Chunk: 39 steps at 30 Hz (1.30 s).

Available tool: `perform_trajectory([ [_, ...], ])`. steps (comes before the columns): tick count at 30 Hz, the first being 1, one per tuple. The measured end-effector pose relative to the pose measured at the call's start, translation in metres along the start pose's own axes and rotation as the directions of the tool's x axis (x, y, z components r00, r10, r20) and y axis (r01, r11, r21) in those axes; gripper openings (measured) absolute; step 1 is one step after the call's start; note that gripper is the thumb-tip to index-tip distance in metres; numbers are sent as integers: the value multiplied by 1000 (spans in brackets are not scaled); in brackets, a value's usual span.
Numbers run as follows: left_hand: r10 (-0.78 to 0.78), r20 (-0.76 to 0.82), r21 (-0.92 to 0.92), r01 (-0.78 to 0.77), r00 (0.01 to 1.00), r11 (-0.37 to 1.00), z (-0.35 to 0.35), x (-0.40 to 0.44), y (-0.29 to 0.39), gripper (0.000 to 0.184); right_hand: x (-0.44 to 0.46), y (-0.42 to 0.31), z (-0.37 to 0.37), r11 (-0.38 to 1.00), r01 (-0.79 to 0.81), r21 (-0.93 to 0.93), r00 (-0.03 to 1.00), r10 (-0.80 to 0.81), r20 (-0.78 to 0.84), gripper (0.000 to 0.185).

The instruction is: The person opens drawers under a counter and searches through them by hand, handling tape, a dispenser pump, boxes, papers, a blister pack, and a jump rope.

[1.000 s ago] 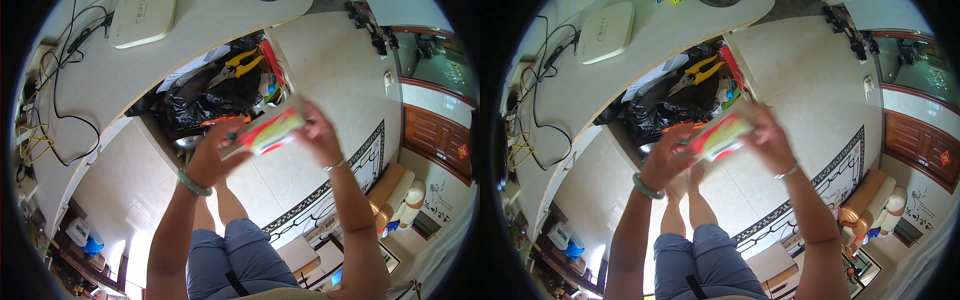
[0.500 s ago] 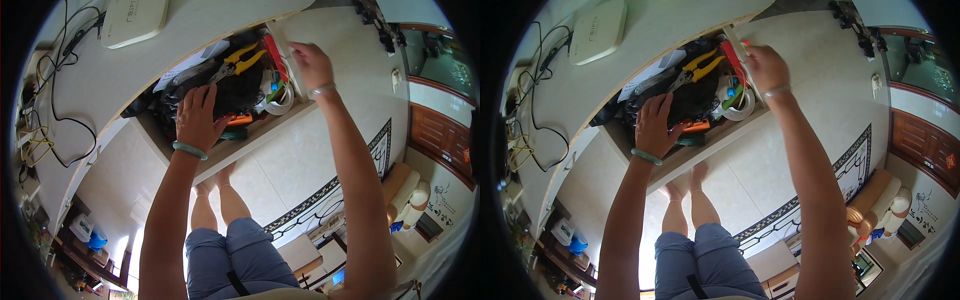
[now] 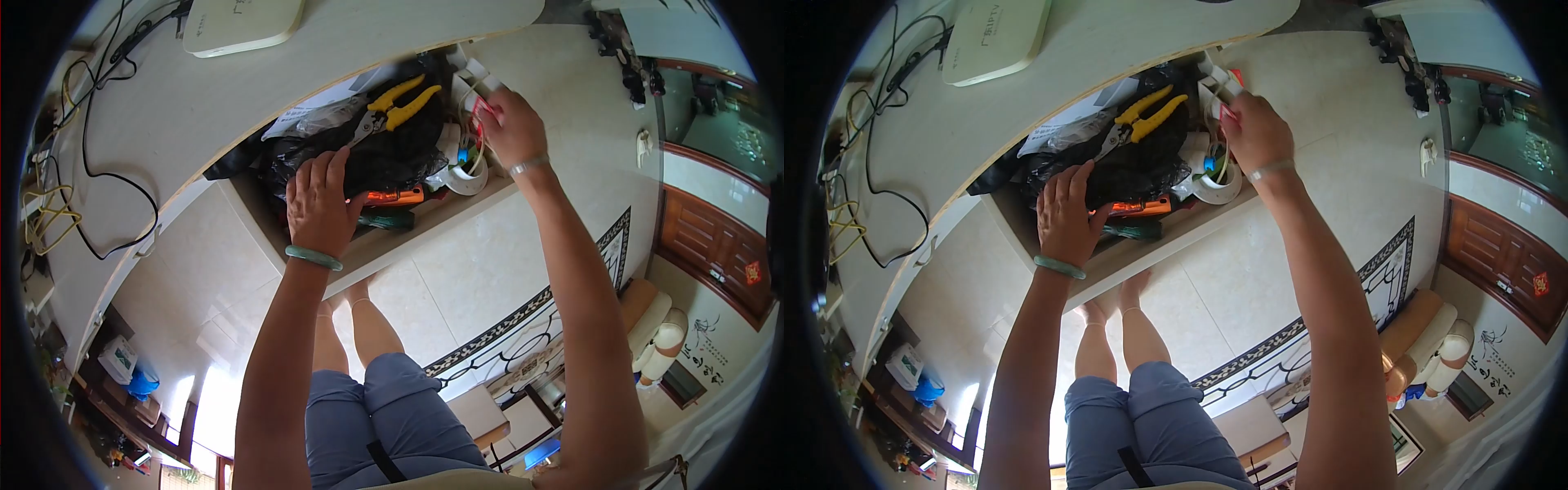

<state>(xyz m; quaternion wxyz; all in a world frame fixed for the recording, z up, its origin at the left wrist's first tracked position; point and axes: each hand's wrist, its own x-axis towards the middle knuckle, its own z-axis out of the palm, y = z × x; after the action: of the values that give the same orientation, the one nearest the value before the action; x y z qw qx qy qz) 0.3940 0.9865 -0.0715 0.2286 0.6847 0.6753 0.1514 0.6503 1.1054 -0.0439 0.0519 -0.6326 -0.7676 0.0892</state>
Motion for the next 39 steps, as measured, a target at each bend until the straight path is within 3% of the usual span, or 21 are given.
perform_trajectory([
  [1,-2,-4,-5,2,1000,1000,0,0,-1,70,-11,2,-5,988,0,151,999,6,-43,12],
  [2,-1,-4,-13,1,1000,1000,0,0,-1,69,-22,2,-7,989,1,146,999,6,-44,12],
  [4,9,0,-23,-9,1000,1000,1,-1,-2,69,-44,1,-12,985,102,138,968,-66,-243,18],
  [5,14,2,-22,-14,1000,1000,0,-1,-2,69,-52,-2,-15,986,97,136,968,-62,-245,18],
  [7,30,5,-19,-30,1000,999,-1,0,-2,69,-64,-12,-20,962,264,71,889,-214,-404,21],
  [9,18,24,-2,-18,1000,1000,-2,0,-2,68,-70,-21,-23,912,407,59,840,-348,-416,21],
  [12,14,21,2,-14,1000,1000,-1,0,-1,67,-74,-32,-23,901,422,97,829,-340,-444,21],
  [15,17,17,18,-17,1000,1000,0,0,-1,66,-75,-33,-26,920,375,113,849,-292,-440,21],
  [17,17,16,23,-18,1000,1000,1,-1,-1,66,-75,-33,-30,942,269,201,894,-167,-416,22],
  [21,23,-20,55,-22,1000,998,5,-1,0,66,-69,-31,-40,934,271,234,893,-153,-423,21],
  [23,19,-13,56,-18,1000,998,5,-1,0,66,-66,-28,-51,911,241,333,859,-40,-510,19],
  [25,17,-12,55,-16,1000,998,5,-1,0,66,-62,-6,-56,834,164,526,798,201,-567,16],
  [27,13,-8,43,-13,1000,999,5,-1,0,66,-48,14,-74,717,76,693,744,422,-519,22],
  [30,11,-22,56,-10,1000,998,6,-1,0,66,-21,52,-74,486,57,872,748,558,-360,52],
  [31,12,-23,55,-11,1000,998,7,-2,0,66,-14,68,-63,496,-4,868,762,563,-319,60],
  [32,17,-28,51,-15,999,999,7,-3,0,66,-9,99,-37,654,-69,753,753,530,-390,61],
  [33,20,-36,49,-18,999,999,7,-2,-1,66,-9,104,-27,682,-238,691,720,602,-346,58],
  [37,4,-48,59,-1,999,998,7,0,1,65,-13,38,6,606,-26,795,910,344,-232,35],
  [39,-9,-34,29,10,999,1000,4,2,4,64,-9,-17,13,588,-114,801,966,255,-50,30],
])
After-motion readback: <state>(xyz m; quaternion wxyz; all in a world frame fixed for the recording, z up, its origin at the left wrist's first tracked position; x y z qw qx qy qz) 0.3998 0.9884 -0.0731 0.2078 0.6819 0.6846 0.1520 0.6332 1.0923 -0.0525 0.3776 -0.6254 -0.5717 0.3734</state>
